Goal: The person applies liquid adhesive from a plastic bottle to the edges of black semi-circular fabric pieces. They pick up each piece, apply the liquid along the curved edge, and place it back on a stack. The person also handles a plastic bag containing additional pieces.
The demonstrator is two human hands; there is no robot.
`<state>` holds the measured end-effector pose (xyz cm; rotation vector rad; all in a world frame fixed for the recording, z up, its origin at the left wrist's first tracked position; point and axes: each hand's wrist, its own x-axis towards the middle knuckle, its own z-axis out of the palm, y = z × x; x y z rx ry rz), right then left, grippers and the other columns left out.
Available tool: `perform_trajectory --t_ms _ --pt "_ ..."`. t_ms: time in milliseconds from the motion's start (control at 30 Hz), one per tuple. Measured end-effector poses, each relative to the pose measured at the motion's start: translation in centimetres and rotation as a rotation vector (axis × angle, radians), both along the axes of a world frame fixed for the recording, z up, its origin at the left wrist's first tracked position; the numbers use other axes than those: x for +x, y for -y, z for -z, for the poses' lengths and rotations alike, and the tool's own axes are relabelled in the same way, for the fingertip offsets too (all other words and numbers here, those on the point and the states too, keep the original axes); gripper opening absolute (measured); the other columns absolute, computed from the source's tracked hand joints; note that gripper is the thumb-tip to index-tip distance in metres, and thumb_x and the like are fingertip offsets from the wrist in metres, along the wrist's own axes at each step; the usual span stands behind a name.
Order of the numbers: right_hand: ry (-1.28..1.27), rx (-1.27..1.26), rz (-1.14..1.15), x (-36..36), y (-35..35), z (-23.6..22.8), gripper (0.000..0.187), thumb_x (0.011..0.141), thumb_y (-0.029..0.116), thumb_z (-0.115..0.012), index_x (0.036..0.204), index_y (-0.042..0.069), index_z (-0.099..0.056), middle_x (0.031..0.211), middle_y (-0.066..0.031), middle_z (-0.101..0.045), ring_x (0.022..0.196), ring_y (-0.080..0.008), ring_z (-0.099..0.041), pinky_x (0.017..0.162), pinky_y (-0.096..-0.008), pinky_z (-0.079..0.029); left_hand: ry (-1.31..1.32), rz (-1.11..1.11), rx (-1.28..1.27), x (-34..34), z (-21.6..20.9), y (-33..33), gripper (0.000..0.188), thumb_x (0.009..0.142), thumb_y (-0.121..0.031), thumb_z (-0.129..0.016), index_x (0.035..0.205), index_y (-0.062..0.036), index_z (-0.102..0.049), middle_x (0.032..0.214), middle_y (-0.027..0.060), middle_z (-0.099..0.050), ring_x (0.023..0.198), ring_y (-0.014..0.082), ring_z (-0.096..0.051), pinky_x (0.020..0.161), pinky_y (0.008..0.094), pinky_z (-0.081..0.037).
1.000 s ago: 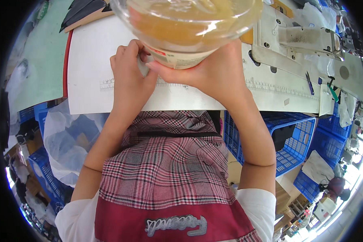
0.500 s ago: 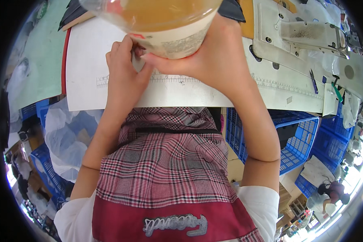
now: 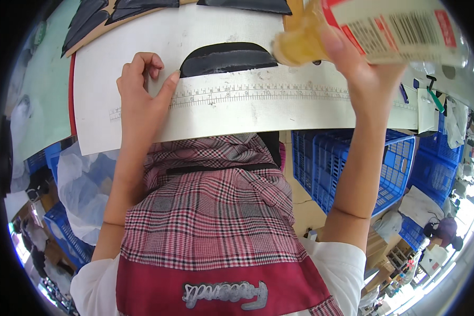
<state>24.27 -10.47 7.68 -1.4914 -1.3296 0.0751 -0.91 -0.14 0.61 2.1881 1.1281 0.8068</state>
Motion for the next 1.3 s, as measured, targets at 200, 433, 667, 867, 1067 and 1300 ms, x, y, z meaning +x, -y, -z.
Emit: perform_trajectory --t_ms 200,433,667,867,1067,1300 --pt "-0.004 -0.015 -0.207 -5.5 -6.3 2.1 0.034 0.070 0.017 -0.078 0.094 -0.001 -0.063 0.083 -0.0057 -0.066 0.069 -0.0115 -0.062 0.061 -0.0244 -0.052 0.004 -0.035 -0.006 0.1 -0.5 0.2 0.025 0.072 -0.007 -0.069 0.091 -0.0072 -0.052 0.080 0.0031 -0.050 0.082 0.0201 -0.045 0.083 0.0340 -0.030" --pt "0.013 -0.319 -0.240 -6.5 -5.8 2.0 0.043 0.062 0.021 -0.085 0.092 -0.001 -0.064 0.085 -0.0065 -0.068 0.072 -0.0103 -0.064 0.064 -0.0248 -0.053 -0.010 -0.011 0.019 0.1 -0.5 0.3 0.027 0.071 -0.005 -0.070 0.091 -0.0072 -0.052 0.081 0.0035 -0.050 0.082 0.0204 -0.045 0.081 0.0345 -0.030" --pt "0.202 -0.281 -0.071 -2.7 -2.9 1.8 0.042 0.064 0.020 -0.085 0.094 -0.001 -0.064 0.087 -0.0066 -0.067 0.076 -0.0126 -0.065 0.067 -0.0257 -0.053 -0.008 -0.023 -0.002 0.3 -0.5 0.5 0.026 0.072 -0.005 -0.069 0.092 -0.0072 -0.052 0.081 0.0031 -0.051 0.083 0.0194 -0.046 0.084 0.0346 -0.029" --pt "0.029 -0.164 -0.057 -0.1 0.1 0.3 0.043 0.068 0.019 -0.081 0.100 -0.002 -0.062 0.089 -0.0078 -0.066 0.077 -0.0157 -0.063 0.069 -0.0269 -0.053 -0.016 -0.027 -0.013 0.1 -0.4 0.5 0.025 0.073 -0.007 -0.068 0.093 -0.0073 -0.053 0.082 0.0023 -0.050 0.084 0.0189 -0.045 0.087 0.0340 -0.029" --pt "-0.102 -0.115 -0.136 -2.8 -1.9 1.3 0.039 0.066 0.017 -0.082 0.097 -0.001 -0.064 0.089 -0.0077 -0.068 0.080 -0.0138 -0.065 0.071 -0.0268 -0.053 -0.019 -0.010 -0.013 -0.1 -0.3 0.2 0.023 0.074 -0.007 -0.067 0.093 -0.0078 -0.053 0.081 0.0021 -0.049 0.083 0.0186 -0.045 0.086 0.0334 -0.028" --pt "0.019 -0.327 -0.114 -3.2 -3.2 2.5 0.043 0.067 0.018 -0.083 0.099 -0.003 -0.062 0.090 -0.0070 -0.066 0.078 -0.0137 -0.063 0.070 -0.0266 -0.052 -0.015 -0.013 -0.006 0.0 -0.3 0.3 0.023 0.074 -0.007 -0.067 0.092 -0.0078 -0.053 0.081 0.0023 -0.050 0.082 0.0186 -0.045 0.086 0.0328 -0.028"
